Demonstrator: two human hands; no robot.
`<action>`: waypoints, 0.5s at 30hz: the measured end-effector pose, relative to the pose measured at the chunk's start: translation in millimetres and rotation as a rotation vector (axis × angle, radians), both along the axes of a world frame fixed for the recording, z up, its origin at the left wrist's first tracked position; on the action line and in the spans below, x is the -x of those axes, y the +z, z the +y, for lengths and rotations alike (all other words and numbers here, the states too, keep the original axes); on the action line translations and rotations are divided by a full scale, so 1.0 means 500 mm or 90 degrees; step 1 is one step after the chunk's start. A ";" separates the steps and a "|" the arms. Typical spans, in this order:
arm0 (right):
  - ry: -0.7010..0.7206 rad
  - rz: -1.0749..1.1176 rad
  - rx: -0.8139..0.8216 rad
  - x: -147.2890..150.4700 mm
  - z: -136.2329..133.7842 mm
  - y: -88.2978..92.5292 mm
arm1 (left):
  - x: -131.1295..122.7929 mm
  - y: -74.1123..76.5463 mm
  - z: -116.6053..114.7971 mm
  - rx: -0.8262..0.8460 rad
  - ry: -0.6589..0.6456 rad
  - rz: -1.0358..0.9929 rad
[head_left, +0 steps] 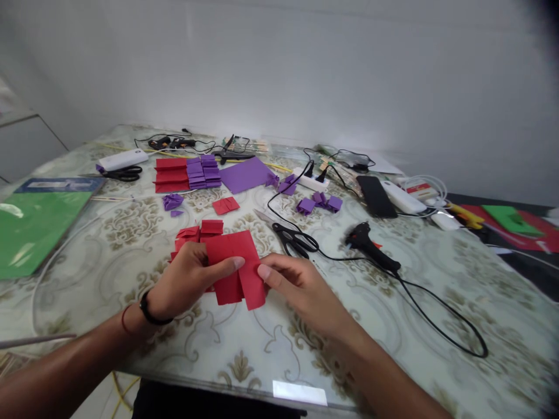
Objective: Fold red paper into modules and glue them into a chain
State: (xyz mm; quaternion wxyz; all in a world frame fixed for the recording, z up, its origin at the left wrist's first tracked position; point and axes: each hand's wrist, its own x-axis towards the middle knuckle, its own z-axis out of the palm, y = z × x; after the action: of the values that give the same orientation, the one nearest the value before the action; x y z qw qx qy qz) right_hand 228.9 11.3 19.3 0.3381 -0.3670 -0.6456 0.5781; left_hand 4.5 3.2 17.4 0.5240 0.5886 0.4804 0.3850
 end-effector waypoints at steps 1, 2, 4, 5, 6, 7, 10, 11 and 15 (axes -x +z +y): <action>0.001 -0.002 -0.001 0.000 0.002 0.000 | 0.001 -0.002 0.001 0.004 0.007 -0.003; -0.001 -0.004 -0.001 0.000 0.003 0.000 | 0.002 -0.004 0.001 0.006 0.011 -0.006; -0.012 -0.011 0.007 0.000 0.004 -0.002 | 0.001 -0.004 0.002 0.008 0.011 -0.013; -0.019 -0.015 0.012 0.001 0.005 -0.003 | 0.000 -0.002 0.002 0.008 0.009 -0.012; -0.026 -0.018 0.016 0.001 0.004 -0.004 | -0.002 0.000 0.002 0.006 0.006 -0.007; -0.033 -0.021 0.017 0.002 0.004 -0.005 | -0.004 0.003 0.002 0.001 0.004 0.000; -0.059 -0.023 0.017 0.004 0.001 -0.007 | -0.006 0.009 0.002 -0.014 -0.014 0.025; -0.068 -0.024 0.015 0.004 0.000 -0.007 | -0.006 0.010 0.003 -0.014 -0.025 0.028; -0.082 -0.035 -0.012 0.006 -0.002 -0.004 | -0.002 0.006 0.003 0.008 -0.052 0.030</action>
State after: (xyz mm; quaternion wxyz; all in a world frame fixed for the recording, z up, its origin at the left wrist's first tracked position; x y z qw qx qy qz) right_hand 225.8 10.2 17.3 0.3603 -0.4206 -0.6350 0.5386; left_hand 5.5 4.6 20.2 0.5313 0.6134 0.4705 0.3465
